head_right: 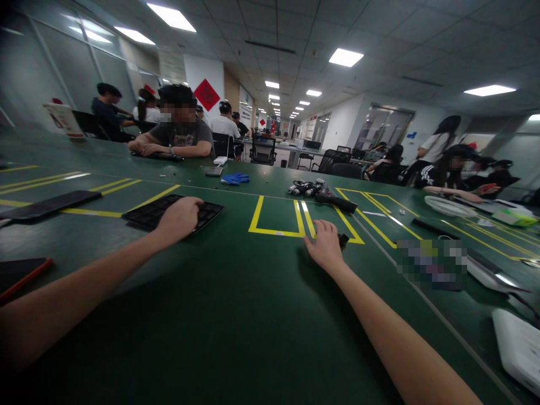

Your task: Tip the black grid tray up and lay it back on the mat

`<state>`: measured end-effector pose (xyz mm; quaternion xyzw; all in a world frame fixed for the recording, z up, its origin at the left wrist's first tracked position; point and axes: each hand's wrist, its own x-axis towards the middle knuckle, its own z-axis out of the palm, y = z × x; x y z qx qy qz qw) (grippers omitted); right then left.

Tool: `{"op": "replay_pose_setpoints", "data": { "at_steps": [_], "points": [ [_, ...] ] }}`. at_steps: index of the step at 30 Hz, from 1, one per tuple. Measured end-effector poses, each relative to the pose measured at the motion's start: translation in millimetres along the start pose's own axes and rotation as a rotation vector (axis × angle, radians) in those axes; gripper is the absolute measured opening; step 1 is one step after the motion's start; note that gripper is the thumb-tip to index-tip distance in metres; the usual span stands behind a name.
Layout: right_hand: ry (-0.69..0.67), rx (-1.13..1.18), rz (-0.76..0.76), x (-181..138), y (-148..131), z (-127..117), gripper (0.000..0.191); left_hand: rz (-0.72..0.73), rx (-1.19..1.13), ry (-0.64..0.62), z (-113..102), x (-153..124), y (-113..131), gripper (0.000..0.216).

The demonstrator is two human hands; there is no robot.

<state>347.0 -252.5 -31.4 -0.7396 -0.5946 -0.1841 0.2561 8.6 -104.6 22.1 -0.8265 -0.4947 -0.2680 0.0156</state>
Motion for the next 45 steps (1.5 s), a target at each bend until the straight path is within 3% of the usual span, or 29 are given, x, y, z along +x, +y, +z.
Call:
{"op": "replay_pose_setpoints", "data": {
  "at_steps": [4, 8, 10, 13, 16, 20, 23, 26, 32, 36, 40, 43, 45],
  "points": [
    [-0.240, 0.114, -0.231, -15, -50, -6, 0.049, 0.291, -0.127, -0.195, 32, -21, 39, 0.042],
    [-0.434, 0.165, -0.285, -22, -67, -8, 0.038, 0.370, -0.153, -0.367, 48, -29, 41, 0.038],
    [-0.440, 0.200, -0.249, -22, -68, -10, 0.039, 0.394, -0.136, -0.343, 44, -30, 41, 0.036],
    [-0.318, 0.282, -0.219, -27, -77, -19, 0.044, 0.515, -0.126, -0.279, 31, -46, 54, 0.043],
    [-0.201, 0.382, -0.384, -44, -102, -37, 0.045, 0.725, -0.192, -0.344, 19, -82, 83, 0.048],
    [-0.334, 0.463, -0.742, -71, -139, -60, 0.045, 0.958, -0.331, -0.463, 10, -127, 112, 0.045],
    [-0.421, 0.419, -0.794, -77, -150, -63, 0.044, 0.982, -0.397, -0.601, 10, -137, 117, 0.045],
    [-0.413, 0.351, -0.813, -71, -149, -60, 0.047, 0.991, -0.408, -0.657, 15, -136, 113, 0.044],
    [-0.469, 0.371, -0.799, -61, -148, -65, 0.037, 1.072, -0.330, -0.538, 24, -139, 108, 0.037],
    [-0.724, 0.491, -0.630, -50, -150, -77, 0.031, 1.186, -0.163, -0.471, 16, -139, 116, 0.029],
    [-0.883, 0.547, -0.613, -34, -150, -90, 0.032, 1.358, -0.065, -0.244, 7, -135, 127, 0.032],
    [-0.894, 0.667, -0.598, -21, -136, -90, 0.030, 1.346, -0.039, -0.107, 2, -124, 126, 0.039],
    [-0.780, 0.641, -0.481, -11, -114, -82, 0.033, 1.268, 0.002, -0.060, 1, -110, 116, 0.038]
  ]
}}
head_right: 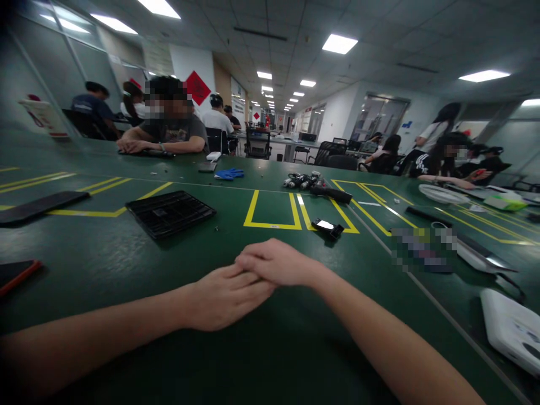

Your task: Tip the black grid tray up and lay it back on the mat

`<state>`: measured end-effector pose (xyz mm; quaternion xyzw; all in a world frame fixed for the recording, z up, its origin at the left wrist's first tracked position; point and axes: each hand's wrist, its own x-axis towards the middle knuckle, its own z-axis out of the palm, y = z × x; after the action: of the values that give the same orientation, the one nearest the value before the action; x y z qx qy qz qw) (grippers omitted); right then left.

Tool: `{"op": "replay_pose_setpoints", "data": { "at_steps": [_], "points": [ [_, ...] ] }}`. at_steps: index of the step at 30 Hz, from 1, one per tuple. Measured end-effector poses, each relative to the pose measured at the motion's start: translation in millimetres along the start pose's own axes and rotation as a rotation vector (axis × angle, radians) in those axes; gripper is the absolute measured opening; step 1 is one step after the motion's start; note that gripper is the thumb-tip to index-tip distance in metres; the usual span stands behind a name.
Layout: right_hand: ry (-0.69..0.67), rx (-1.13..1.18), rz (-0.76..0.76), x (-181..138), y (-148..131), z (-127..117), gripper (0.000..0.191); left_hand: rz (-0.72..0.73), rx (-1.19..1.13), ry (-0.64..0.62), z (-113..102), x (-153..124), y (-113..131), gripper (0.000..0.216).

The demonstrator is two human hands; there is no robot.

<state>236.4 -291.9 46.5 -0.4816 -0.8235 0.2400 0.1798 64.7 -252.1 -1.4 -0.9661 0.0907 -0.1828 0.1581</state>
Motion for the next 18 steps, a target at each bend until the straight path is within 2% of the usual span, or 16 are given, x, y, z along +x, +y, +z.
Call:
{"op": "replay_pose_setpoints", "data": {
  "at_steps": [1, 2, 4, 5, 6, 8, 10, 13, 16, 18],
  "points": [
    [0.125, -0.079, 0.085, -3, 16, -6, 0.039, -0.087, 0.035, -0.006, 1, -5, -12, 0.038],
    [0.272, -0.186, 0.195, -7, 35, -13, 0.034, -0.214, 0.071, -0.023, 4, -11, -25, 0.038],
    [0.570, -0.426, 0.422, -17, 74, -25, 0.026, -0.542, 0.132, -0.086, 11, -25, -53, 0.038],
    [0.673, -0.553, 0.525, -23, 93, -30, 0.030, -0.698, 0.155, -0.127, 16, -32, -66, 0.038],
    [0.717, -0.673, 0.591, -30, 111, -35, 0.033, -0.802, 0.149, -0.194, 21, -39, -78, 0.038],
    [0.679, -0.844, 0.670, -42, 139, -39, 0.042, -0.903, 0.096, -0.323, 29, -50, -94, 0.039],
    [0.583, -0.819, 0.790, -51, 158, -38, 0.044, -0.895, 0.030, -0.412, 34, -56, -99, 0.038],
    [0.466, -0.683, 0.910, -55, 171, -32, 0.046, -0.871, 0.000, -0.446, 36, -52, -94, 0.037],
    [0.461, -0.675, 0.912, -54, 173, -30, 0.047, -0.864, -0.018, -0.465, 30, -44, -89, 0.027],
    [0.473, -0.672, 0.902, -53, 174, -29, 0.047, -0.871, -0.017, -0.437, 22, -43, -95, 0.025]
  ]
}}
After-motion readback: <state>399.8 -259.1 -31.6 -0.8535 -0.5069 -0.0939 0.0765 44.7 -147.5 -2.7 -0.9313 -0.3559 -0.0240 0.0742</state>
